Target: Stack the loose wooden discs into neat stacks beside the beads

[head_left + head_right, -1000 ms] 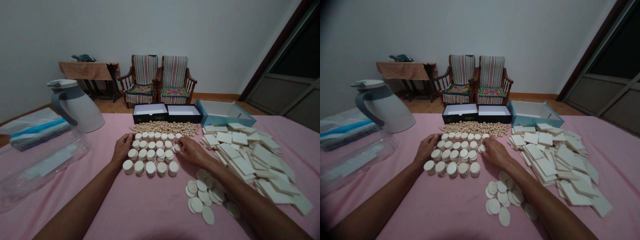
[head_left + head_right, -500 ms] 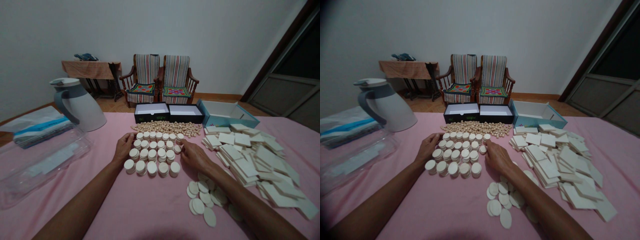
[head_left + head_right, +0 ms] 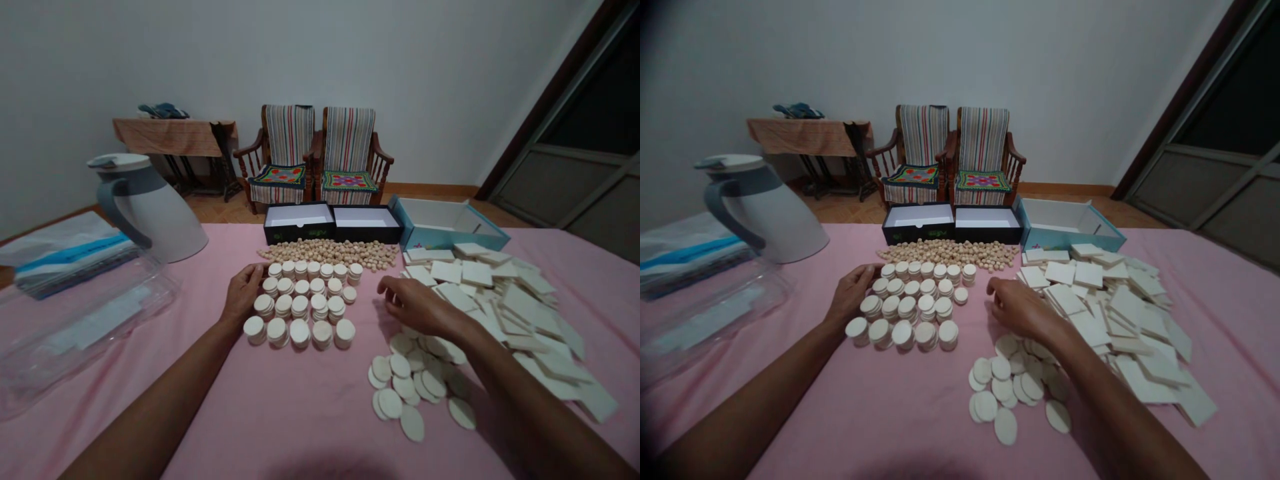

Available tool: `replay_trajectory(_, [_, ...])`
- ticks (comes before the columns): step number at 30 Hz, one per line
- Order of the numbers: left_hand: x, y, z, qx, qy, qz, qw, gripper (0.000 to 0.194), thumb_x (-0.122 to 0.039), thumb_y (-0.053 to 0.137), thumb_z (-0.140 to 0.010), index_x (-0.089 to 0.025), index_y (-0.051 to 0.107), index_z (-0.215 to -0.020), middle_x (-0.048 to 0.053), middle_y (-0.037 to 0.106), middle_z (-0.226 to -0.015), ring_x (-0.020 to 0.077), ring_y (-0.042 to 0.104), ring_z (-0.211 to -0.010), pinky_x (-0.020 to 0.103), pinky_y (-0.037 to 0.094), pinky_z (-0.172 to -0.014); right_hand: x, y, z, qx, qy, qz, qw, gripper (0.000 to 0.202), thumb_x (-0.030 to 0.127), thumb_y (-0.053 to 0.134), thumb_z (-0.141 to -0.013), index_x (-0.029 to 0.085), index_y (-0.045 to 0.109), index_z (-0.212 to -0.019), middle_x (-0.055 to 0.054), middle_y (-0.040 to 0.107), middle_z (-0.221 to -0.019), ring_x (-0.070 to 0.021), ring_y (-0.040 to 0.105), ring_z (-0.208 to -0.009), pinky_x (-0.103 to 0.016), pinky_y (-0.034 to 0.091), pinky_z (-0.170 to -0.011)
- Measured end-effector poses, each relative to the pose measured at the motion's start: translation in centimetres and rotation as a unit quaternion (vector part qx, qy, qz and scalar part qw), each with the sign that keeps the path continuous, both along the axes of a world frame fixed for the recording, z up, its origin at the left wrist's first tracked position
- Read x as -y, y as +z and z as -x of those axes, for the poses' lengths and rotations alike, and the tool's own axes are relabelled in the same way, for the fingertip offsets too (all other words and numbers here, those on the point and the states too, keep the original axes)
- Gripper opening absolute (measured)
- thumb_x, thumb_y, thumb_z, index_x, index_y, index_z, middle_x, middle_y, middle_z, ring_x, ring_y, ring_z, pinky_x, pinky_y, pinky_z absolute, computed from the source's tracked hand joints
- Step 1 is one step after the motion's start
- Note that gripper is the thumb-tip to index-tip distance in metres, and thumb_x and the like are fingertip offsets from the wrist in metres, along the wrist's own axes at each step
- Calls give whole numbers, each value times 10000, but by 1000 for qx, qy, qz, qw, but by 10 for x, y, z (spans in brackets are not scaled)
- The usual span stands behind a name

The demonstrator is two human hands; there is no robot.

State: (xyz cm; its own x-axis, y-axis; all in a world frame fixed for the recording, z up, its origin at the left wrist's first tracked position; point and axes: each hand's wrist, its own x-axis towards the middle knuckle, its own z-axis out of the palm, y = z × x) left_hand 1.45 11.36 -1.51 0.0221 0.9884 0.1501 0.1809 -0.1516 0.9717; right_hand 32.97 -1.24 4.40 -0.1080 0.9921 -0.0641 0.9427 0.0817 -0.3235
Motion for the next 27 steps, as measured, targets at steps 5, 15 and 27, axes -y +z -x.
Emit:
replay_trajectory(5, [0,-1,0,3,2,6,1000,469,-544,549,-776,-146,659,-997,94,700,-1004,230,647,-890,321,505,-770,27,7,-25,99,56,60,992,270,87,562,-683,176,599,-935,-92,617,-967,-208,565,-846,-280,369,-682])
replay_trajectory(15, [-2,-3,2,-7,-2,-11,1000,477,-539,545,-779,-138,663,-1009,101,704,-995,240,647,-903,341,509,-792,26,-9,-16,70,68,38,994,229,102,540,-703,185,591,-910,-71,588,-945,-191,544,-825,-281,342,-686])
replay_trajectory(27, [-2,-1,2,-20,2,-14,1000,485,-553,531,-777,-144,663,-1000,97,698,-1020,231,642,-901,330,503,-792,6,-19,10,-4,44,-13,999,303,89,549,-685,168,576,-977,-77,574,-947,-191,519,-852,-270,357,-710])
